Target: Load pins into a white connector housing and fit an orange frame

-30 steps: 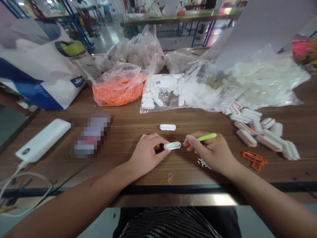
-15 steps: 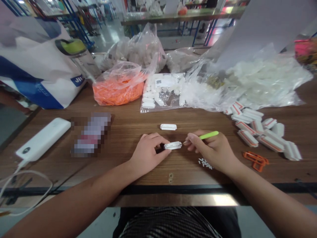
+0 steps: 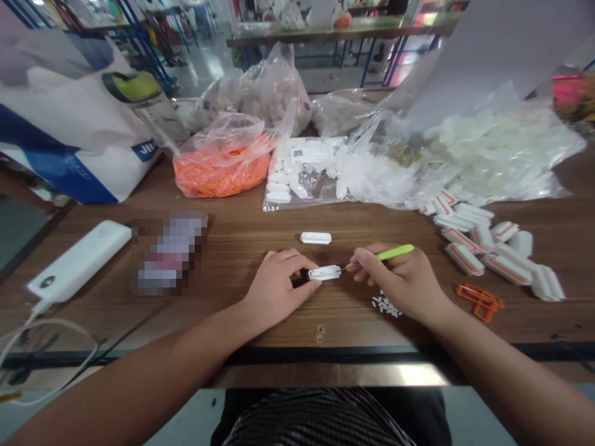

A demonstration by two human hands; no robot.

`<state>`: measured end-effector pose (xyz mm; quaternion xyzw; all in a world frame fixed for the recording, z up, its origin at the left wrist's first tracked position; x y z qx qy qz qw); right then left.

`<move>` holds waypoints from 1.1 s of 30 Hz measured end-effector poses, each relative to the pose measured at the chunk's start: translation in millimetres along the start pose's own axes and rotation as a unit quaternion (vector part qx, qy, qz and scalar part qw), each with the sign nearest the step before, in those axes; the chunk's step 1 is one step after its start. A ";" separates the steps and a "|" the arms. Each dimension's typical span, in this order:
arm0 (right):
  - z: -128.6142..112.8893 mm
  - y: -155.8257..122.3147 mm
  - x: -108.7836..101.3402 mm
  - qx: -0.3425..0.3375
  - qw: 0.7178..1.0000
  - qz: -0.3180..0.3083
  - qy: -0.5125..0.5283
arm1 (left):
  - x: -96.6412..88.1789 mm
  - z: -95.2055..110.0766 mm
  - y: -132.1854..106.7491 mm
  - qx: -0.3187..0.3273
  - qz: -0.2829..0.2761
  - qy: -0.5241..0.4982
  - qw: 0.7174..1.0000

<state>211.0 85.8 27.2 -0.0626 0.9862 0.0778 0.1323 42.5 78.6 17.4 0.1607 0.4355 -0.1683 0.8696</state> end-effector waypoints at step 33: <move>6.8 4.9 -6.1 0.036 0.998 0.038 0.034 | 0.5 -1.6 -1.4 0.002 0.013 0.007 1.000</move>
Point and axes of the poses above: each hand's wrist, its own y-axis towards the middle knuckle, its own x-axis out of the palm, z = x × y, the point moved 9 cm from there along y, towards the middle knuckle, and after that the axes turned 7 degrees about y, right-handed, at the moved point
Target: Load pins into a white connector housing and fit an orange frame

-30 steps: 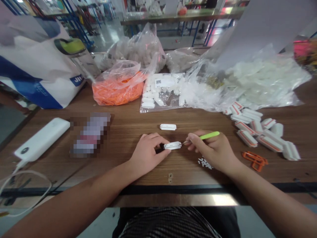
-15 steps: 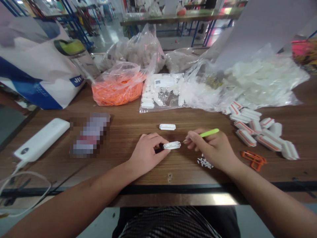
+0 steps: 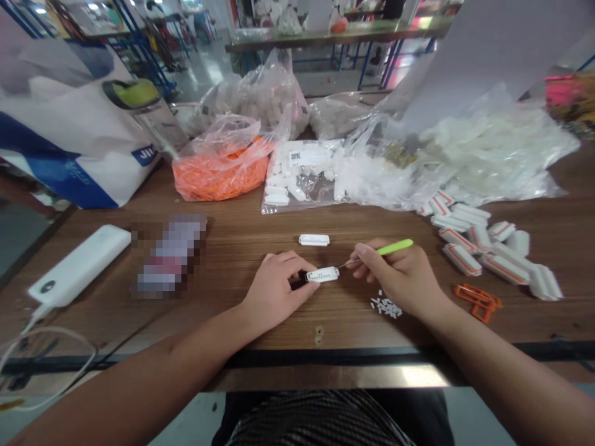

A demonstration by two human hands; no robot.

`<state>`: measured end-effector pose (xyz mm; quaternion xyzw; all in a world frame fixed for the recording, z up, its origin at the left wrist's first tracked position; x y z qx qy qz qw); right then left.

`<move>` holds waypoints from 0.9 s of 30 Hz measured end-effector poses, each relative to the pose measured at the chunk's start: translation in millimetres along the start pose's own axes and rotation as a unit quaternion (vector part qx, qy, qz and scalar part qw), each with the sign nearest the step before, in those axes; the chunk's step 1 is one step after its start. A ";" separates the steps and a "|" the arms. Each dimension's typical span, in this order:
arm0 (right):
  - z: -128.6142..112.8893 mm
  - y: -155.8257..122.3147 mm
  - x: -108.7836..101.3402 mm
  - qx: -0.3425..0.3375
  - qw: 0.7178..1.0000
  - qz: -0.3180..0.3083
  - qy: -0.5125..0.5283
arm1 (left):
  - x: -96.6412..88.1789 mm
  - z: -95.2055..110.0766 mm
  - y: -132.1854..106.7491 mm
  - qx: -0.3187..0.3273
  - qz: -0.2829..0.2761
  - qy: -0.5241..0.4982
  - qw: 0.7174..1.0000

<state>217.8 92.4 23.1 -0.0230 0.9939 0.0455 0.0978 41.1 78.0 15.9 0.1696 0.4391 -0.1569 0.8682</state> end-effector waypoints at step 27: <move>-14.6 -6.4 7.1 -0.075 0.993 -0.044 -0.077 | 0.8 -0.8 0.8 -0.011 -0.012 -0.006 1.000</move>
Point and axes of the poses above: each hand's wrist, its own y-axis towards the middle knuckle, its own x-axis out of the palm, z = x × y, the point moved 9 cm from there along y, towards the middle knuckle, and after that the axes turned 7 degrees about y, right-handed, at the moved point
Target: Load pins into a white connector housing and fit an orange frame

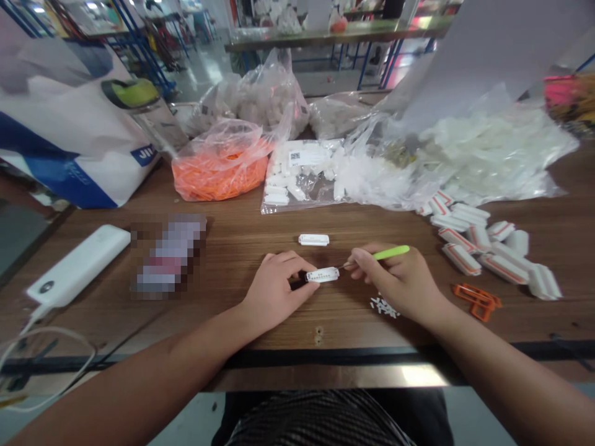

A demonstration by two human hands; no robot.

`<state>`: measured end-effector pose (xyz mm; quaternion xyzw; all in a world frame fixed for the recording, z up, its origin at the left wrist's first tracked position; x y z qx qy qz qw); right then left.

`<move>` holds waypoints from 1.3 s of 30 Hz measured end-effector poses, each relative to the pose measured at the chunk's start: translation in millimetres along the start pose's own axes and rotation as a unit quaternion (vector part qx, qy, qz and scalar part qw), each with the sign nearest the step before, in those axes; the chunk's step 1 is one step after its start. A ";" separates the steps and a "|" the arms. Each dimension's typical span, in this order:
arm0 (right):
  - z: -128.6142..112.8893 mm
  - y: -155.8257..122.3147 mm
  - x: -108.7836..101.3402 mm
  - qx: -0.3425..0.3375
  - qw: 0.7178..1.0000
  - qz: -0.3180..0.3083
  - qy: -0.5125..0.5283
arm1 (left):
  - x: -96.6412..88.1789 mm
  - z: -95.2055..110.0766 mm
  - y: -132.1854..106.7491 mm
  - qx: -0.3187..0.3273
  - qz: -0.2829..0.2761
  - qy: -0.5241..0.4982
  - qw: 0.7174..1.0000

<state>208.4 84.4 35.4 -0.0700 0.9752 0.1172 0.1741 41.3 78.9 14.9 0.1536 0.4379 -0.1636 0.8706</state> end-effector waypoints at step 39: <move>0.8 -1.2 -2.2 0.006 1.000 -0.001 0.005 | -0.6 0.8 0.5 0.005 0.000 0.001 1.000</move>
Point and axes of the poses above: each hand's wrist, its own y-axis towards the middle knuckle, its own x-axis out of the palm, z = x × y, the point moved 9 cm from there along y, towards the middle knuckle, and after that the axes turned 7 degrees about y, right-handed, at the moved point
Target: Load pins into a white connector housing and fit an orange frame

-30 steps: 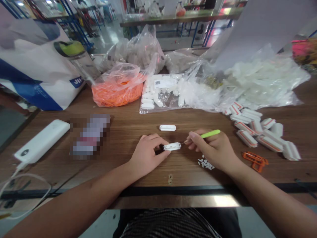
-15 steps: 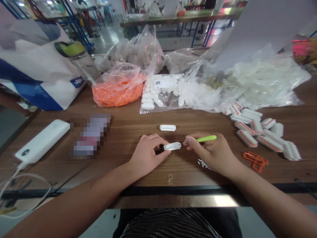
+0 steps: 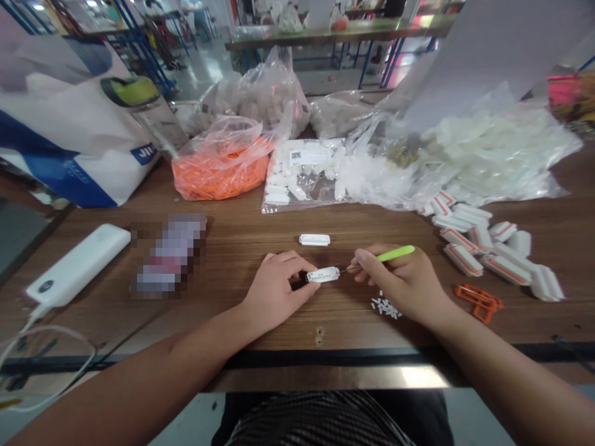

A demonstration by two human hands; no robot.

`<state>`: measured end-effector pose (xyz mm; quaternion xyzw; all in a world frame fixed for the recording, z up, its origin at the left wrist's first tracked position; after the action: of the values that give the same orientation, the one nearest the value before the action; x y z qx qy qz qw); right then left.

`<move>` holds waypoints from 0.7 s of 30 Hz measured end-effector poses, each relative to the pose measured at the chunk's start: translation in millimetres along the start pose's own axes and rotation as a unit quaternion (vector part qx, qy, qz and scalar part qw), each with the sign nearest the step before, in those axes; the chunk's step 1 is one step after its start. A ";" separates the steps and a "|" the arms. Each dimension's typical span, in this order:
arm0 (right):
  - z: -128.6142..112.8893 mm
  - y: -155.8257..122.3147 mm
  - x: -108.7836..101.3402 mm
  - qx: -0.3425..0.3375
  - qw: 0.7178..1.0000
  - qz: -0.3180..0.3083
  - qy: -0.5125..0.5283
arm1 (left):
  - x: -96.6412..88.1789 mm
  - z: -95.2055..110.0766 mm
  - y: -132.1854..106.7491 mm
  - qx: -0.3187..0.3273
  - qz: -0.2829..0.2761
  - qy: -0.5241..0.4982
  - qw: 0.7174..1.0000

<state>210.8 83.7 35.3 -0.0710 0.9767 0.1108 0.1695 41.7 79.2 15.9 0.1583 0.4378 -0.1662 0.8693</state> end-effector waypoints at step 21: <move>-16.6 -2.2 9.5 -0.063 0.993 -0.055 -0.086 | -0.1 1.1 -0.2 -0.001 0.001 -0.005 1.000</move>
<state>197.1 76.6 46.8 -0.1255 0.9441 0.1683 0.2540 42.3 78.5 16.6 0.1574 0.4331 -0.1655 0.8719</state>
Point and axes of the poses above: each hand's wrist, its own y-axis towards the middle knuckle, its own x-axis out of the palm, z = x × y, the point moved 9 cm from there along y, towards the middle knuckle, and after that the axes turned 7 degrees about y, right-handed, at the moved point
